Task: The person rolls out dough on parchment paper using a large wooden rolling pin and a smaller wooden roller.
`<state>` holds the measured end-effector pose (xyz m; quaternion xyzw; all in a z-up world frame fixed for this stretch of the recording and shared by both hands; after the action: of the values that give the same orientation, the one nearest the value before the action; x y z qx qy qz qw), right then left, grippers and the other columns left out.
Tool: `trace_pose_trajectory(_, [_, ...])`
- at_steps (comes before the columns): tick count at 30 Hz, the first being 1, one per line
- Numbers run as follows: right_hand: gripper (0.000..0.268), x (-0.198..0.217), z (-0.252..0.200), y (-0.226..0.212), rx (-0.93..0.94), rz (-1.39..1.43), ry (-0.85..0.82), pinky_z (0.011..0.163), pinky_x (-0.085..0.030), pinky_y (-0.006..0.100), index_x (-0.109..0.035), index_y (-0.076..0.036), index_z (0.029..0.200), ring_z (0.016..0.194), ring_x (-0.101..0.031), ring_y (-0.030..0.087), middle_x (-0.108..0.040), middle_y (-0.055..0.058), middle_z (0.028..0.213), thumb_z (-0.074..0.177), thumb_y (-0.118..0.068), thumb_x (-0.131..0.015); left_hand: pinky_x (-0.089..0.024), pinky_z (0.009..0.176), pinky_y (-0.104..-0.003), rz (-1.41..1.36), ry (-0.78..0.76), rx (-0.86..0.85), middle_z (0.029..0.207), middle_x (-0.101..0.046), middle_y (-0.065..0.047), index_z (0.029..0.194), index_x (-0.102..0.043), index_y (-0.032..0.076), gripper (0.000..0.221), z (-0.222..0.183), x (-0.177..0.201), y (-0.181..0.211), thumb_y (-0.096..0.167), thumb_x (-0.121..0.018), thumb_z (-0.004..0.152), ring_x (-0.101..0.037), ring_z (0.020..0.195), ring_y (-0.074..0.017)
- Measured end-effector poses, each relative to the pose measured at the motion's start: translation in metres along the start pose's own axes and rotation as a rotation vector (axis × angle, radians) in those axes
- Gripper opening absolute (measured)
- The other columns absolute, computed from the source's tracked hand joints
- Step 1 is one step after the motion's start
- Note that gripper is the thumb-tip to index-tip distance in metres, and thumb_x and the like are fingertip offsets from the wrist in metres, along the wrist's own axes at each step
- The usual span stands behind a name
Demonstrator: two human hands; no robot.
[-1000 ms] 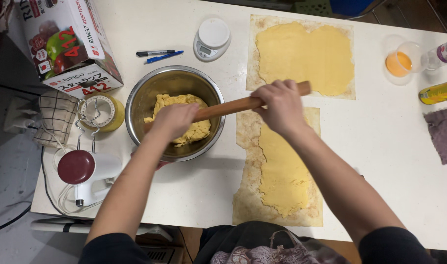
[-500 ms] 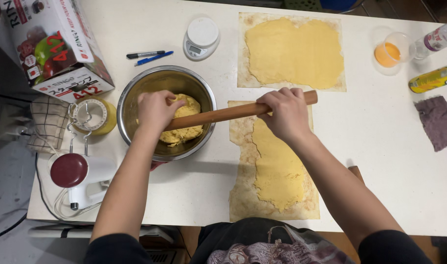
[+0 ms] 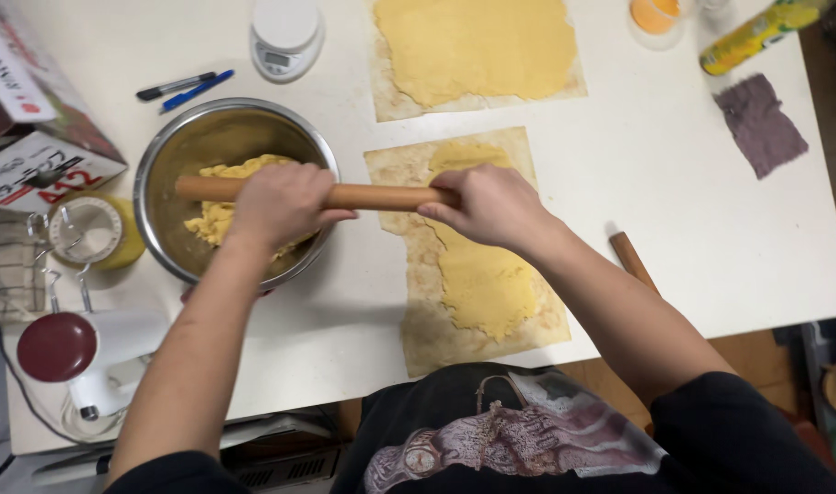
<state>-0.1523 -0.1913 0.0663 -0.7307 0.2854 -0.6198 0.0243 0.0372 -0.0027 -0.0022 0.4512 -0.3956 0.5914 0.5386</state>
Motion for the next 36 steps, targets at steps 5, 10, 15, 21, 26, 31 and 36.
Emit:
trace_pose_trajectory(5, [0.043,-0.012,-0.034,0.064,-0.176,0.006,-0.071,0.067,-0.056,0.043,-0.077,-0.017,0.105,0.07,-0.07,0.028,-0.074,0.008,0.077,0.088,-0.056,-0.071,-0.045,0.088,-0.046,0.171,-0.27,0.293,0.088,-0.068,-0.004,0.088,-0.068,0.014,0.046,-0.046,-0.024,-0.057,0.059,-0.071,0.093,-0.065,0.092,-0.0253])
trace_pose_trajectory(10, [0.051,-0.056,-0.099,0.169,-0.484,0.343,-0.094,0.053,-0.049,0.033,-0.08,-0.01,0.101,0.058,-0.061,0.015,-0.07,0.003,0.068,0.087,-0.057,-0.068,-0.026,0.113,-0.06,0.25,0.079,0.569,0.137,-0.059,-0.016,0.125,-0.071,0.007,0.038,-0.103,-0.035,-0.084,0.036,-0.071,0.102,-0.049,0.134,-0.0355])
trace_pose_trajectory(15, [0.064,-0.115,-0.148,0.218,-0.672,0.639,-0.02,0.05,-0.045,0.03,-0.077,0.001,0.095,0.052,-0.054,0.013,-0.064,0.005,0.065,0.1,-0.059,-0.055,-0.037,0.121,-0.049,-0.344,0.417,0.564,0.145,-0.056,-0.017,0.128,-0.069,0.008,0.028,-0.044,-0.043,0.002,0.012,-0.07,0.101,-0.05,0.141,-0.0352])
trace_pose_trajectory(21, [0.051,-0.106,-0.139,0.224,-0.575,0.181,0.026,0.057,-0.049,0.034,-0.08,-0.016,0.104,0.062,-0.066,0.02,-0.072,0.007,0.071,0.086,-0.063,-0.07,-0.037,0.111,-0.053,-0.233,0.29,0.153,0.135,-0.062,-0.014,0.126,-0.07,0.008,0.051,0.046,-0.055,0.134,0.034,-0.078,0.082,-0.055,0.128,-0.034])
trace_pose_trajectory(26, [0.053,-0.102,-0.118,0.234,-0.403,-0.05,0.018,0.068,-0.053,0.04,-0.077,-0.02,0.099,0.076,-0.068,0.024,-0.073,0.001,0.08,0.068,-0.062,-0.085,-0.045,0.107,-0.045,-0.357,-0.568,0.348,0.108,-0.072,-0.006,0.114,-0.071,0.016,0.042,0.036,-0.114,0.135,0.047,-0.078,0.086,-0.065,0.11,-0.0274])
trace_pose_trajectory(31, [0.035,-0.126,-0.069,0.276,-0.183,-0.05,0.107,0.093,-0.042,0.043,-0.074,-0.018,0.1,0.092,-0.062,0.024,-0.07,-0.001,0.091,0.074,-0.037,-0.089,-0.05,0.091,-0.042,-0.444,-0.425,0.431,0.108,-0.071,-0.006,0.112,-0.072,0.016,0.038,0.017,-0.152,0.13,0.032,-0.08,0.079,-0.064,0.104,-0.0295])
trace_pose_trajectory(36, [0.035,-0.142,-0.049,0.3,0.024,-0.016,0.175,0.096,-0.041,0.043,-0.073,-0.02,0.112,0.102,-0.058,0.026,-0.067,0.0,0.105,0.079,-0.025,-0.085,-0.048,0.095,-0.043,-0.405,-0.235,0.502,0.112,-0.069,-0.006,0.121,-0.07,0.015,0.042,-0.005,-0.171,0.135,0.026,-0.078,0.081,-0.061,0.109,-0.029])
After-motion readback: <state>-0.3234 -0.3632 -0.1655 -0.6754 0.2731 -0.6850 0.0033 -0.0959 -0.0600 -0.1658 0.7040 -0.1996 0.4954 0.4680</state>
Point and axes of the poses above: each hand's wrist, its own z-axis towards the middle knuckle, its own x-axis out of the back of the hand, y = z × x, the point moved 3 cm from there along z, towards the middle knuckle
